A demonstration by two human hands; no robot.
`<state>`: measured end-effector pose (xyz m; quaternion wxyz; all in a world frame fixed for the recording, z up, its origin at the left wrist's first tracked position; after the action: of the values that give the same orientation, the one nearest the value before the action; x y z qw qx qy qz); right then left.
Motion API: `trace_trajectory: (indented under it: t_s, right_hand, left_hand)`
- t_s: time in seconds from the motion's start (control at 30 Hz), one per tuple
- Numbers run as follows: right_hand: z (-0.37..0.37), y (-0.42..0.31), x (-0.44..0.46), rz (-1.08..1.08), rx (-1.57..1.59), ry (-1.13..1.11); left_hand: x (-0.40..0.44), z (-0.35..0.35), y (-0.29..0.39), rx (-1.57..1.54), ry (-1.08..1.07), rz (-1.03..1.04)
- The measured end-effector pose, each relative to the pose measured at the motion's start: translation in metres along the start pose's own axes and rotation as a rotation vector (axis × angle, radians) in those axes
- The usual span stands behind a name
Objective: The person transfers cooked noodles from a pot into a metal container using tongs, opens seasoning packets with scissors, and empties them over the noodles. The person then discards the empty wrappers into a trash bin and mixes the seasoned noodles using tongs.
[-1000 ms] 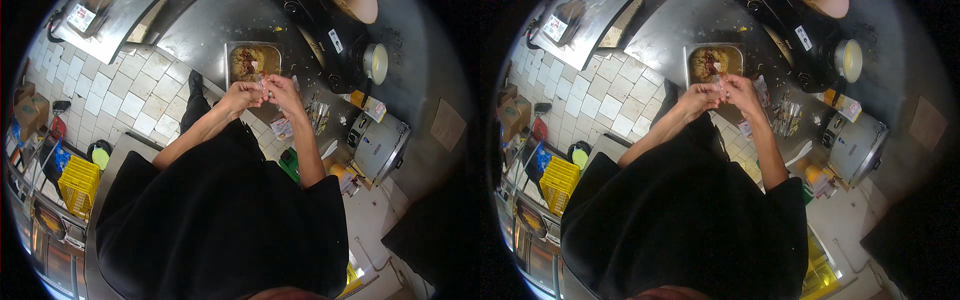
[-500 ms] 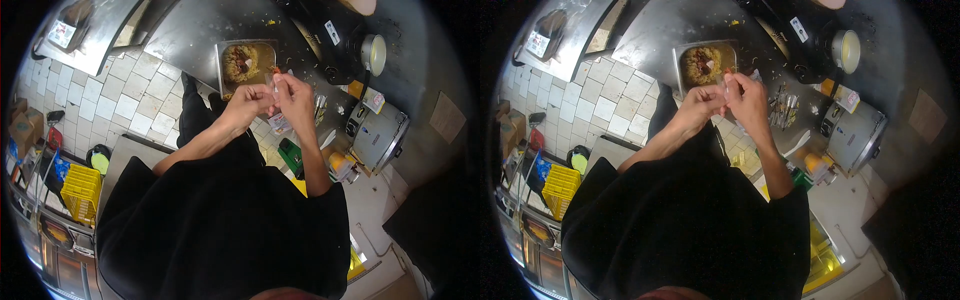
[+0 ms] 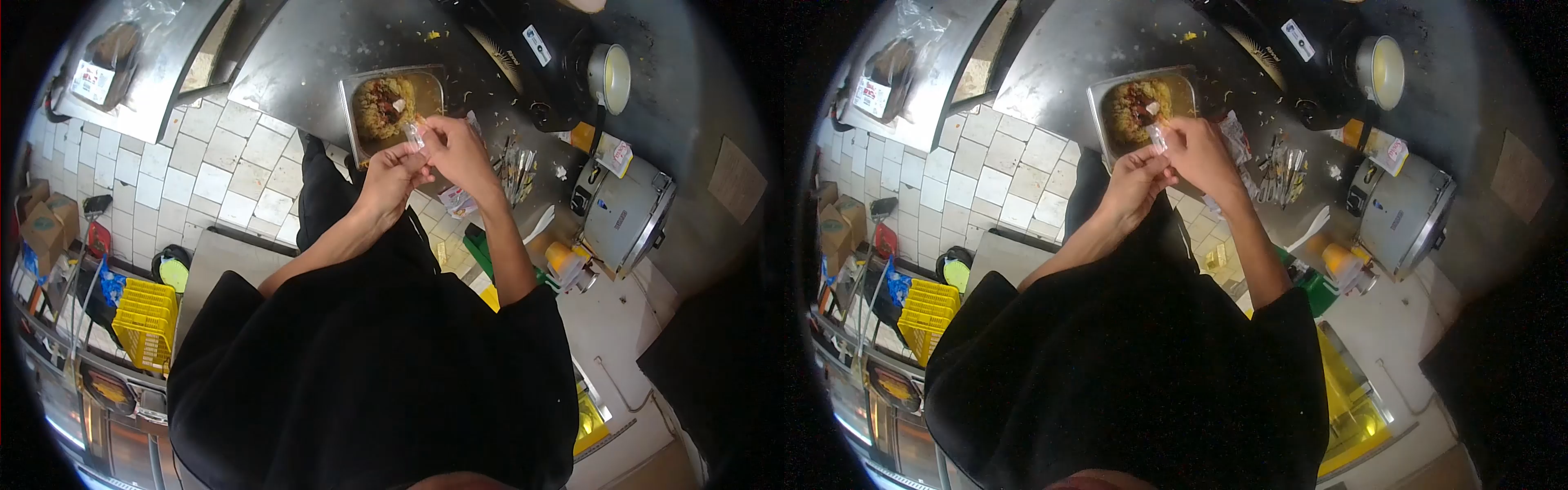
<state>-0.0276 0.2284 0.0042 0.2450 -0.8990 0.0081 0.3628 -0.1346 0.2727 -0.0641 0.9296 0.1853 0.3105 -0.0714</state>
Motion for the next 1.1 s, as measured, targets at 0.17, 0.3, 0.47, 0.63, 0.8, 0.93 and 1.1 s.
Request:
trace_trajectory:
  t_s: [0.17,0.3,0.47,0.63,0.8,0.93,1.1]
  right_hand:
    - [0.001,0.023,0.009,-0.04,0.113,0.075]
    - [-0.007,0.024,0.002,-0.079,0.128,0.243]
    - [-0.051,-0.009,-0.059,-0.199,0.207,0.452]
    - [-0.12,-0.052,-0.164,-0.516,0.161,0.527]
    - [-0.156,-0.042,-0.227,-0.447,0.355,0.602]
    - [-0.166,-0.011,-0.265,-0.388,0.352,0.678]
    - [-0.193,0.052,-0.295,-0.565,0.293,0.927]
  left_hand:
    - [0.007,-0.001,0.006,0.209,-0.028,0.173]
    - [-0.01,-0.003,0.006,0.297,-0.034,0.049]
    - [-0.04,-0.007,0.001,0.674,-0.389,0.051]
    - [-0.039,0.007,-0.023,1.077,-0.562,0.042]
    - [-0.018,0.007,-0.08,1.142,-0.54,0.09]
    - [0.013,0.034,-0.097,1.35,-0.621,0.465]
    - [0.069,0.112,-0.113,1.867,-0.91,0.949]
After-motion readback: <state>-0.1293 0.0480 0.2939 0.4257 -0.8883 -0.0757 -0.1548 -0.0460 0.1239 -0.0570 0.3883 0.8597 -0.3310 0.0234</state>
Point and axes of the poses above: each hand's wrist, its own x-axis towards the middle knuckle, its own z-axis out of the palm, y = z × x, the point moved 9 cm from there along x, towards the middle knuckle, and after that the axes turned 14 degrees about z, right-handed, at the moved point
